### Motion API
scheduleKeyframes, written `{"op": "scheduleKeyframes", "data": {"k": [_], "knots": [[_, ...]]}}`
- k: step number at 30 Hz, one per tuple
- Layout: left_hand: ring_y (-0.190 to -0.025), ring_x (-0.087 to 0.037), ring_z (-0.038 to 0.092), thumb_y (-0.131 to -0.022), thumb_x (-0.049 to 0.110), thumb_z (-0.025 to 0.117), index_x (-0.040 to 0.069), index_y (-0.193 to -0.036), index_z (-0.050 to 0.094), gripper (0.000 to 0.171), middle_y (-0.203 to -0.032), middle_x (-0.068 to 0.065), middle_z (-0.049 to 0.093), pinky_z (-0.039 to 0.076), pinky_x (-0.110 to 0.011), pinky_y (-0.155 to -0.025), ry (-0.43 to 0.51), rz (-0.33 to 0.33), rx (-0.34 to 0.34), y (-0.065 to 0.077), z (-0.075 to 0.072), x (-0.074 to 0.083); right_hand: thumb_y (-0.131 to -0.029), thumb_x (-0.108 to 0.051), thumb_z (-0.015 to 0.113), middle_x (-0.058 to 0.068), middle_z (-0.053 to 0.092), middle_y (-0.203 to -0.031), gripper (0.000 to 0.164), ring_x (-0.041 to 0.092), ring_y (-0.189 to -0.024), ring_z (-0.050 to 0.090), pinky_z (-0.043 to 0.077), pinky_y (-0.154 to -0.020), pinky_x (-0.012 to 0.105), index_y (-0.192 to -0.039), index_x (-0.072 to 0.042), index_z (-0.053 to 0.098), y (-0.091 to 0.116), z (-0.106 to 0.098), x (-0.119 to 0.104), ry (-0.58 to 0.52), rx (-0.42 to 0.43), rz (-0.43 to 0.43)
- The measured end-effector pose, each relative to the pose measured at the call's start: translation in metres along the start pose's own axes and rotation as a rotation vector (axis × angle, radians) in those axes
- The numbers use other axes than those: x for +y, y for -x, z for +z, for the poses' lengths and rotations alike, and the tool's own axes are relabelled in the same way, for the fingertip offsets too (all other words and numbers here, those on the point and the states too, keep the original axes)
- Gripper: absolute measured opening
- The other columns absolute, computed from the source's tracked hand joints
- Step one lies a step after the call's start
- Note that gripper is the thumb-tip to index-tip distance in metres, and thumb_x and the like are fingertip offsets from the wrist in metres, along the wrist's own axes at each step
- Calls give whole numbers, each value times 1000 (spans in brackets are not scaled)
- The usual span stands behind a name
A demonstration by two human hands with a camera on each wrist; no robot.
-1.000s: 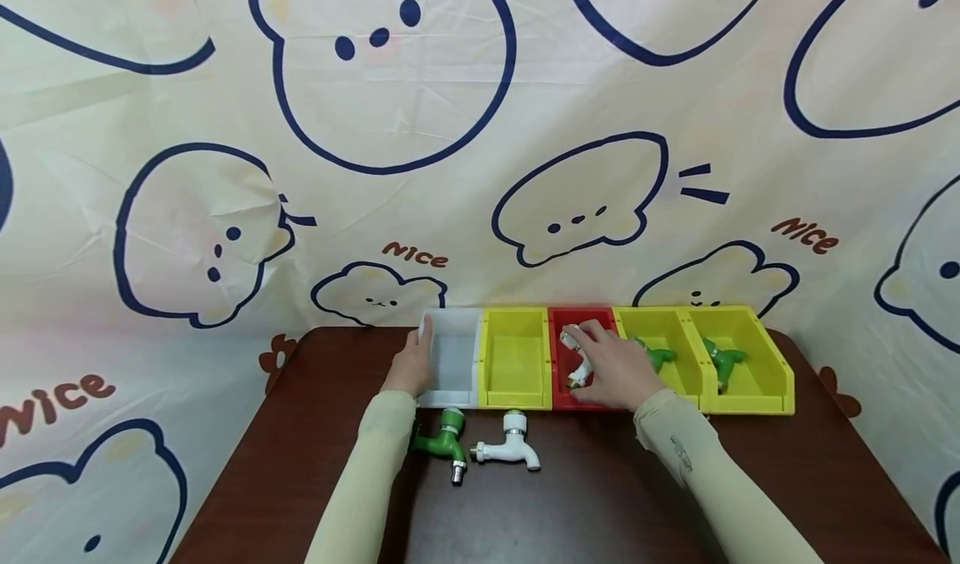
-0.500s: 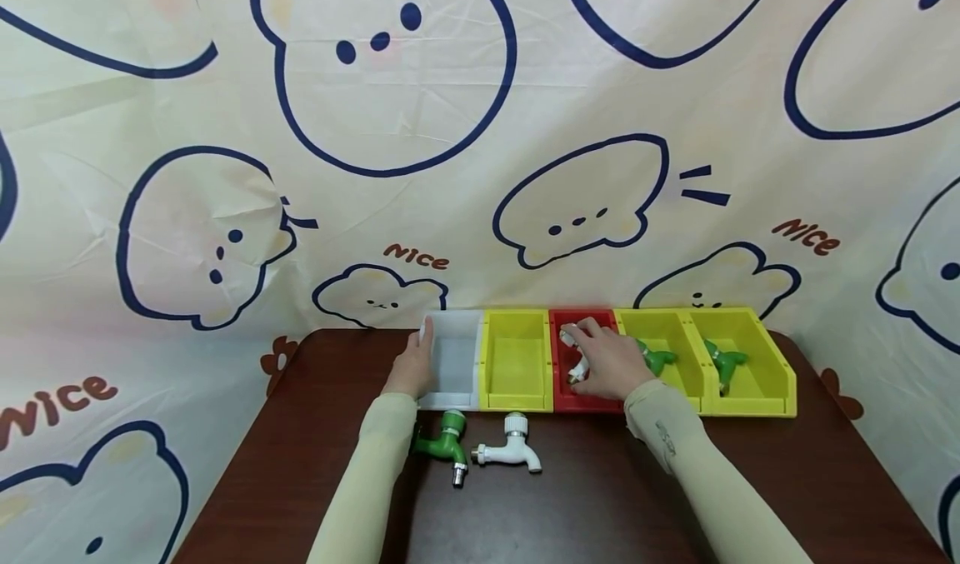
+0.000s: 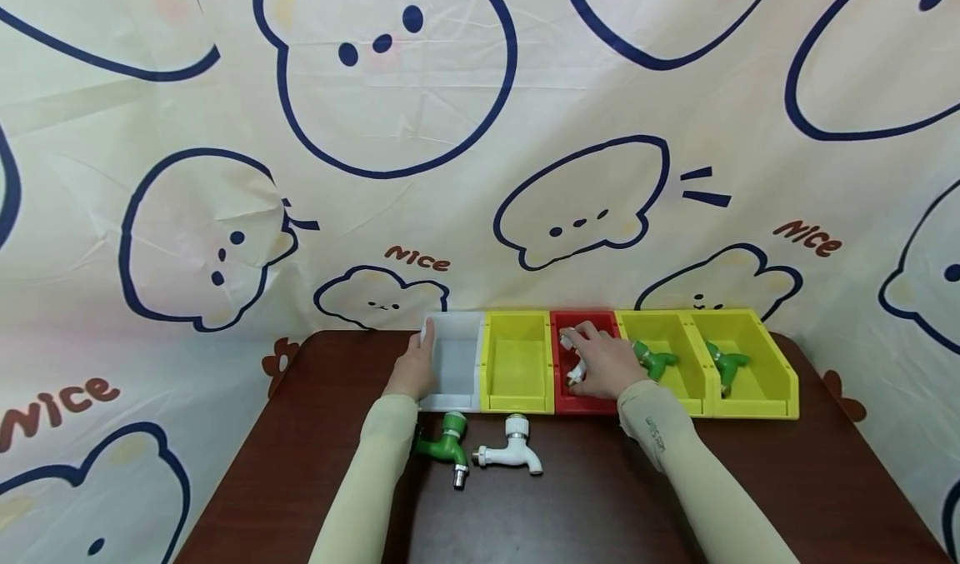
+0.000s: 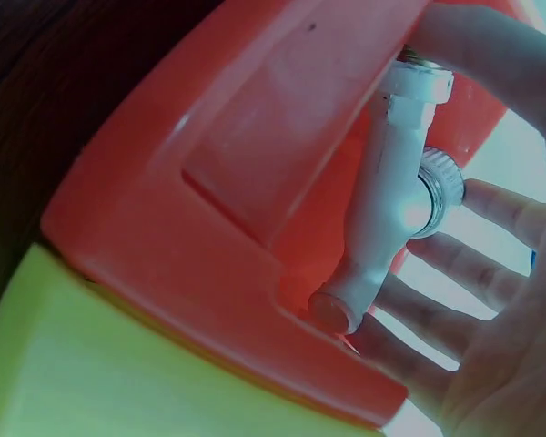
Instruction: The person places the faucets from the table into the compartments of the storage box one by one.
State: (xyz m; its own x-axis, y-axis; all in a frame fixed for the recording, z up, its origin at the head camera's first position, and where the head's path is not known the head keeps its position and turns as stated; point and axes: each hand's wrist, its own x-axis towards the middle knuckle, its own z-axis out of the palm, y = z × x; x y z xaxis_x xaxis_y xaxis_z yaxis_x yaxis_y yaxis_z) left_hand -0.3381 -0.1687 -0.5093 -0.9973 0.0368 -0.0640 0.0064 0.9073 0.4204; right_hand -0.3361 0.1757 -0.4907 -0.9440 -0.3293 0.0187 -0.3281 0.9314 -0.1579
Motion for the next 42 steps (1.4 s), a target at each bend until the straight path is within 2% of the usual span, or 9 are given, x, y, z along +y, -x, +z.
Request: {"op": "scheduleKeyframes", "data": {"k": [5, 11, 23, 32, 42], "knots": [[-73, -29, 56, -89, -11, 65, 17, -169, 7, 102, -162, -22, 33, 52, -45, -78, 7, -11, -9, -2, 1, 0, -64, -38, 98, 11, 53, -143, 105, 32, -121, 58, 48, -103, 62, -154, -23, 47, -3, 3, 2, -13, -14, 7], [-72, -27, 56, -90, -9, 67, 17, -169, 7, 103, -162, -22, 33, 53, -44, -78, 4, 9, -18, -4, 3, 2, -62, -35, 99, 10, 53, -141, 106, 31, -119, 58, 48, -103, 61, -154, -23, 47, -2, 7, 6, -21, -21, 23], [-73, -28, 56, -91, -9, 66, 17, -169, 6, 102, -162, -23, 32, 53, -44, -79, -6, -2, -18, -3, 1, 2, -60, -32, 99, 6, 53, -139, 106, 28, -114, 57, 50, -104, 56, -153, -23, 49, -10, 10, 6, -15, -53, 23], [-73, -27, 56, -90, -8, 67, 17, -169, 7, 102, -162, -23, 32, 53, -44, -79, 5, 5, -18, -5, 5, -1, -62, -29, 98, 7, 54, -139, 104, 27, -113, 58, 51, -103, 55, -153, -21, 49, -11, 13, 9, -21, -82, 22], [-69, -27, 55, -90, -11, 64, 15, -168, 8, 100, -160, -24, 36, 50, -42, -71, -21, 3, 8, -2, 2, -1, -68, -28, 96, 8, 54, -136, 98, 27, -109, 58, 50, -103, 54, -153, -20, 49, -17, 16, 7, -23, -100, 2]]}}
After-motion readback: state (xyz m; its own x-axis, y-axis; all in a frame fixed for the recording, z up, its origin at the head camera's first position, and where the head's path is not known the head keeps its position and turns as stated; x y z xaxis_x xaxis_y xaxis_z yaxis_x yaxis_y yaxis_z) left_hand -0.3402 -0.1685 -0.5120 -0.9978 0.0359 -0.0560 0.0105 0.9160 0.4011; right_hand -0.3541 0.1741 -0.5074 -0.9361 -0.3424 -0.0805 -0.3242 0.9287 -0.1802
